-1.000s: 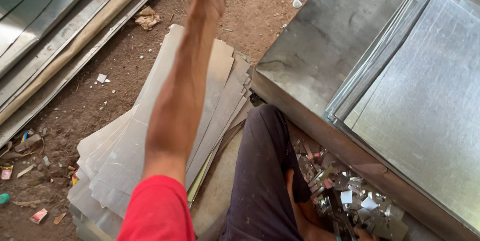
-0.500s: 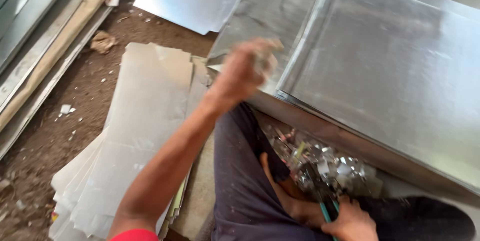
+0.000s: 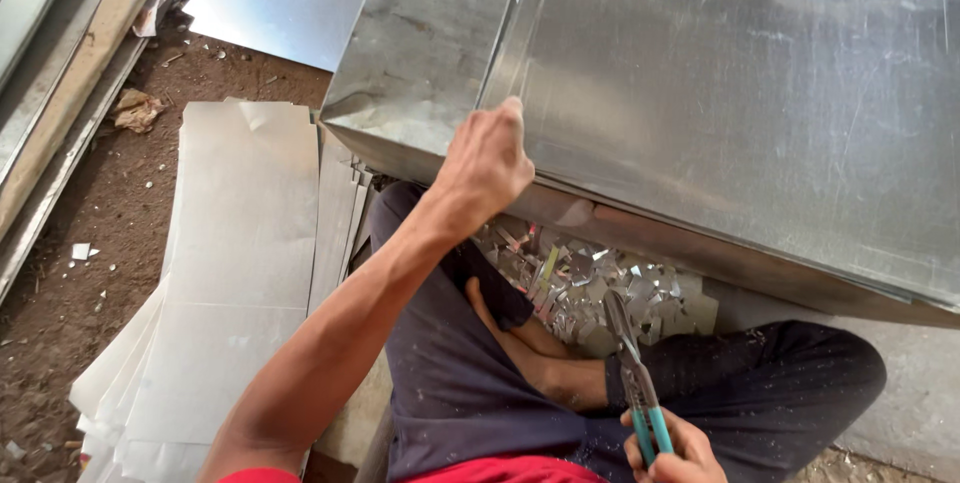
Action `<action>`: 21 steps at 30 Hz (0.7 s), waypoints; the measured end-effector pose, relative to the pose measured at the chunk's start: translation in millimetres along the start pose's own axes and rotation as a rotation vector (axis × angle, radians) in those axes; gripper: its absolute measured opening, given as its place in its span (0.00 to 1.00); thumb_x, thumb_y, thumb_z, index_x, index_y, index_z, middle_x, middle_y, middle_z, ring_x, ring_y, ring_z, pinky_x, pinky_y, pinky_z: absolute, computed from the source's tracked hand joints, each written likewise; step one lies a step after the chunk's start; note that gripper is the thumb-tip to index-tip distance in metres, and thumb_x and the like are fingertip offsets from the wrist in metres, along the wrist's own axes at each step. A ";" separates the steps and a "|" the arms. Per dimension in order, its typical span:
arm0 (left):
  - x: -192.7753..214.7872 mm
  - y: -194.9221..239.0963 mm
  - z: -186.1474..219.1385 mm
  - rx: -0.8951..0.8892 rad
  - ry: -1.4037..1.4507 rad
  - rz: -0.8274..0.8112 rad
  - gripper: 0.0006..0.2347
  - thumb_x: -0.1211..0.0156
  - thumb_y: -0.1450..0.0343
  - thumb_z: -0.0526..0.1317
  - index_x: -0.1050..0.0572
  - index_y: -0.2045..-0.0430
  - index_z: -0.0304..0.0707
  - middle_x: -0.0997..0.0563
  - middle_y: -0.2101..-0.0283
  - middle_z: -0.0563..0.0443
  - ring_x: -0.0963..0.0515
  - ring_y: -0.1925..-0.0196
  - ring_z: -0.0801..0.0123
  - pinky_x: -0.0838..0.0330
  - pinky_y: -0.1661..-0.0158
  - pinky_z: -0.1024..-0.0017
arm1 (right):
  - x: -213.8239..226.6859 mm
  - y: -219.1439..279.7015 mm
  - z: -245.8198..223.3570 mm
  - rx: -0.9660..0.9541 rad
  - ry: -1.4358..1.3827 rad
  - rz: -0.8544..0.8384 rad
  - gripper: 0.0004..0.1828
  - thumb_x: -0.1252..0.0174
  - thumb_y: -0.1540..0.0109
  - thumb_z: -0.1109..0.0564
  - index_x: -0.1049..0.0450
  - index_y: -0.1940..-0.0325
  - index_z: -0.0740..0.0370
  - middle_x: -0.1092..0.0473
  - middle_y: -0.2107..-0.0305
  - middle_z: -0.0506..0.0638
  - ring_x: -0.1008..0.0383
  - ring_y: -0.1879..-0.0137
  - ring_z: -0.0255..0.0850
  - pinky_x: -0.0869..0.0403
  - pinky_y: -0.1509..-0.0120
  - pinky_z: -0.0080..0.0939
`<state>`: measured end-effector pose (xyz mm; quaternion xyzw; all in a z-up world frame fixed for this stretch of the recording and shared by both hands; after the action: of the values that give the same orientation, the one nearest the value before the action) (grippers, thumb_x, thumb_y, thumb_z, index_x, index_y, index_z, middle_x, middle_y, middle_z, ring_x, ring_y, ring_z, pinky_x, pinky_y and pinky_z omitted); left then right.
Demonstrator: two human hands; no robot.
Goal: The person cuts several rectangular metal sheets using metal shears while sitting on the floor.
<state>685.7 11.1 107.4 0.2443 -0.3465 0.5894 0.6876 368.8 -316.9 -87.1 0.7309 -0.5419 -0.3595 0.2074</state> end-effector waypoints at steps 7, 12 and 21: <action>24.4 -15.7 11.7 0.284 0.416 0.109 0.17 0.26 0.36 0.34 0.26 0.58 0.25 0.22 0.70 0.48 0.21 0.73 0.72 0.21 0.74 0.77 | -38.8 34.6 -50.8 0.164 0.059 0.180 0.23 0.45 0.55 0.68 0.27 0.55 0.73 0.29 0.77 0.55 0.30 0.75 0.38 0.33 0.72 0.38; 6.3 45.8 61.9 0.307 0.643 -0.075 0.05 0.33 0.34 0.33 0.20 0.68 0.34 0.16 0.72 0.51 0.19 0.75 0.74 0.21 0.74 0.77 | -48.5 60.1 -91.4 0.330 0.406 0.363 0.10 0.45 0.51 0.65 0.25 0.67 0.69 0.27 0.79 0.50 0.29 0.74 0.37 0.30 0.70 0.38; -124.6 162.4 21.2 0.559 1.448 0.111 0.11 0.33 0.30 0.32 0.19 0.55 0.27 0.14 0.63 0.49 0.18 0.68 0.76 0.22 0.65 0.78 | -65.5 62.7 -74.5 -0.141 0.693 0.160 0.25 0.50 0.49 0.59 0.28 0.48 0.64 0.31 0.59 0.55 0.29 0.54 0.48 0.27 0.49 0.47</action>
<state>514.5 -54.5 13.9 -0.0550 0.3388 0.7010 0.6251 374.3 -282.2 24.9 0.7483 -0.4689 -0.1097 0.4562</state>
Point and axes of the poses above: each hand's wrist, its own y-axis away from the middle knuckle, its own x-axis out of the back of the hand, z = x × y, the point moved 8 cm from there along -y, towards the middle knuckle
